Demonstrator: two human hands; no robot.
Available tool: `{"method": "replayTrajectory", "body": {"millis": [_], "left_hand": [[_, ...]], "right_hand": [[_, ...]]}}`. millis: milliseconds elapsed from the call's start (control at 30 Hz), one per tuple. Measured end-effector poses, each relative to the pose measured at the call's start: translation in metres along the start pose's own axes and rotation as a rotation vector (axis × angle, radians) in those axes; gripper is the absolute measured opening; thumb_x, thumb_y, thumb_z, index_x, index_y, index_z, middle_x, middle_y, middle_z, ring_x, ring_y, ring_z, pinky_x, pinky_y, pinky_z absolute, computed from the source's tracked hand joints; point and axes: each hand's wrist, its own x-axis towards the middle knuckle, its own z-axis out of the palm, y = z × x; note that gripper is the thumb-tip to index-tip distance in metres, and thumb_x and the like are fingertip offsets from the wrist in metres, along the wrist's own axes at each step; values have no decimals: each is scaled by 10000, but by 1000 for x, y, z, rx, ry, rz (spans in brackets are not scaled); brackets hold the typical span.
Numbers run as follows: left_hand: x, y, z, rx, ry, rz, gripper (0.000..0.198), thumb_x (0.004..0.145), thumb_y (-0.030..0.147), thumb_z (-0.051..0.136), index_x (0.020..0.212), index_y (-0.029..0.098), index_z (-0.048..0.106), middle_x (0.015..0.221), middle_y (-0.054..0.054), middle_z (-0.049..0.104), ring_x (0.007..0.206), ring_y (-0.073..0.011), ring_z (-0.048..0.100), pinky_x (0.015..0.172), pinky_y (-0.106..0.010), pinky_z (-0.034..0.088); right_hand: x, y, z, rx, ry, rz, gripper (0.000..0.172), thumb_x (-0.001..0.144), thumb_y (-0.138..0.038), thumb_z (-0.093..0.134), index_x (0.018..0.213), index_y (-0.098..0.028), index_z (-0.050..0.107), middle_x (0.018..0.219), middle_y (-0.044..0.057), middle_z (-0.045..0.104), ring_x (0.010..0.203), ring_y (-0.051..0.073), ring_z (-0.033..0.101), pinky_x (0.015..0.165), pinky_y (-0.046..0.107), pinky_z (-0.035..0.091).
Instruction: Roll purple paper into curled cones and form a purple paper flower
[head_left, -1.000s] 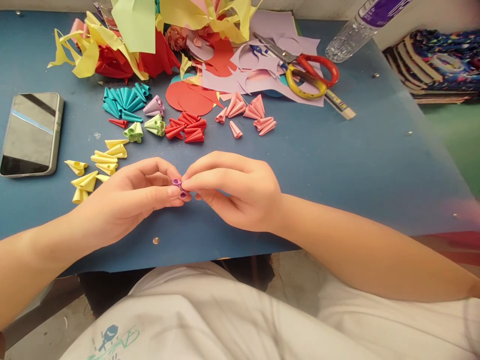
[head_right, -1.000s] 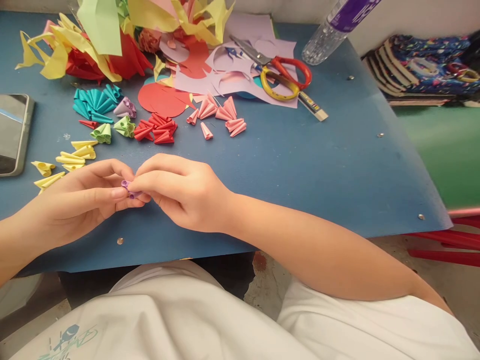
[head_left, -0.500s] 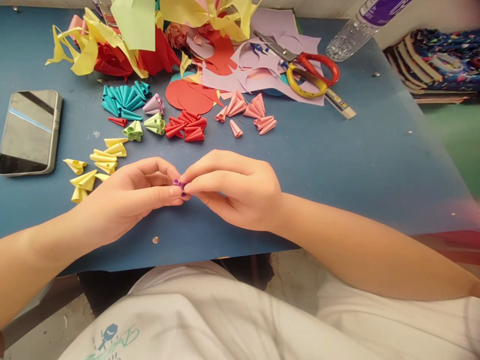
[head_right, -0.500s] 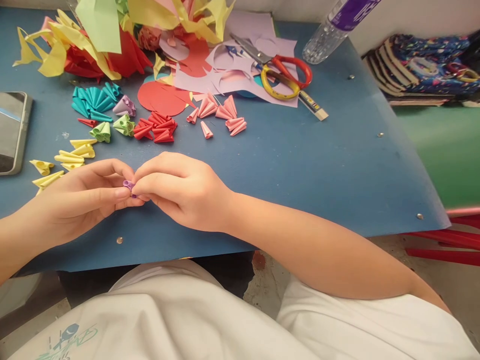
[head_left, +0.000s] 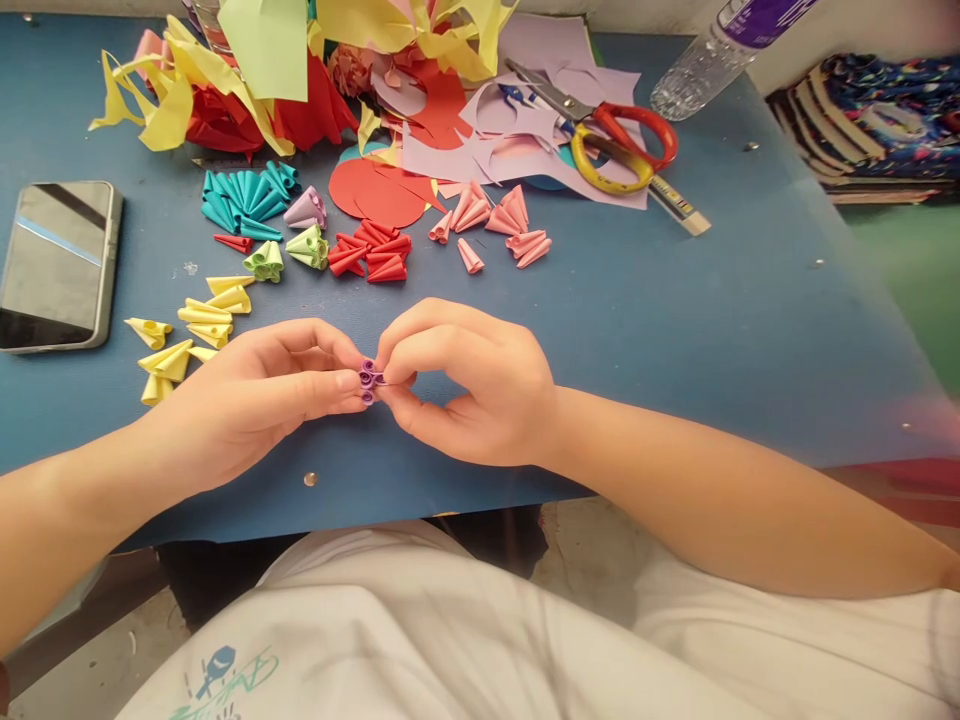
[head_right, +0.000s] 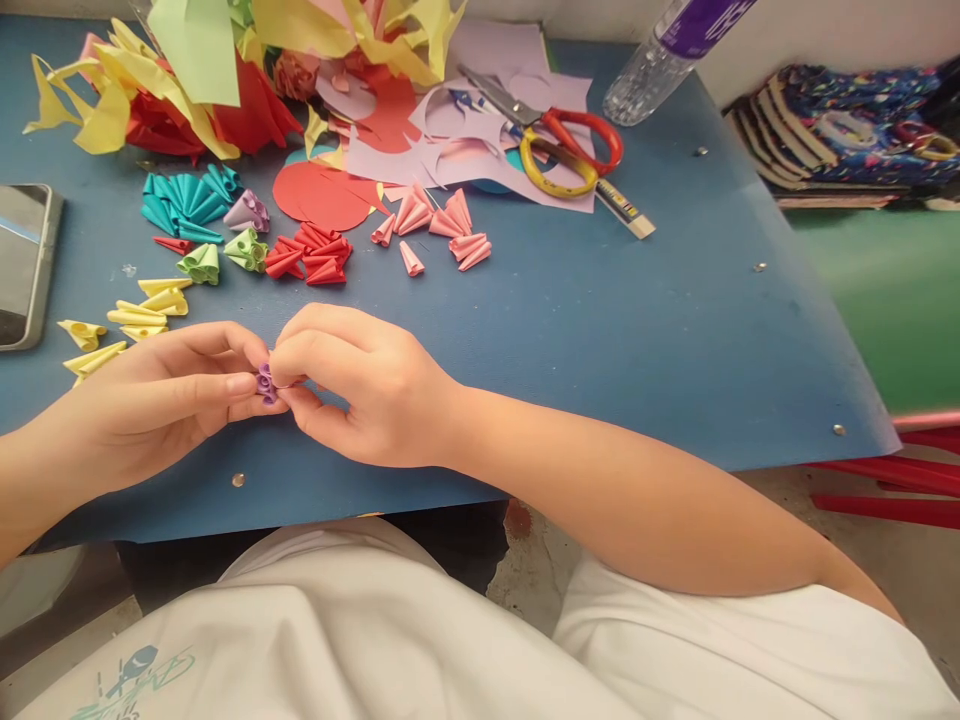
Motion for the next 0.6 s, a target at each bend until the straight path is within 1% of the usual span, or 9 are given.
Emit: {"method": "replayTrajectory", "body": {"millis": [133, 233, 300, 367, 467, 600], "left_hand": [[2, -1, -2, -40, -4, 5, 142, 836, 285, 949, 925, 231, 854, 949, -16, 793, 924, -159, 750, 902, -227, 669], [4, -1, -2, -54, -36, 13, 114, 854, 276, 933, 926, 228, 859, 968, -22, 794, 949, -163, 744, 914, -229, 667], [4, -1, -3, -51, -53, 13, 118, 858, 290, 932, 925, 224, 861, 977, -31, 798, 952, -167, 743, 918, -229, 665], [4, -1, -3, -40, -55, 8, 140, 852, 309, 939, 937, 224, 867, 981, -39, 804, 948, -170, 747, 914, -226, 662], [2, -2, -4, 3, -45, 10, 195, 828, 312, 971, 986, 248, 876, 1006, -41, 819, 959, -177, 760, 910, -236, 662], [1, -3, -3, 85, -28, 33, 236, 806, 307, 993, 986, 248, 853, 1078, -60, 834, 1017, -220, 778, 881, -286, 674]], "right_hand": [[1, 2, -3, 23, -32, -9, 87, 1032, -106, 659, 1063, -187, 656, 1009, -2, 746, 935, 94, 726, 886, 229, 652], [-1, 3, -2, 30, -46, 10, 165, 1044, -117, 662, 1199, -171, 651, 1077, 11, 736, 973, 90, 726, 895, 213, 655], [-2, 4, -1, 11, -62, 18, 196, 1052, -158, 673, 1244, -174, 644, 1100, 22, 720, 979, 94, 724, 891, 215, 661], [-2, 6, -1, -15, -74, 9, 186, 1043, -185, 698, 1223, -179, 651, 1082, 25, 705, 968, 101, 718, 887, 223, 663], [-3, 9, -1, -47, -86, -4, 133, 1024, -186, 721, 1140, -185, 656, 1033, 20, 687, 933, 109, 702, 846, 226, 650], [-4, 12, 0, -75, -113, -2, 74, 1053, -225, 682, 1091, -195, 627, 979, 9, 657, 874, 107, 670, 788, 224, 602]]}}
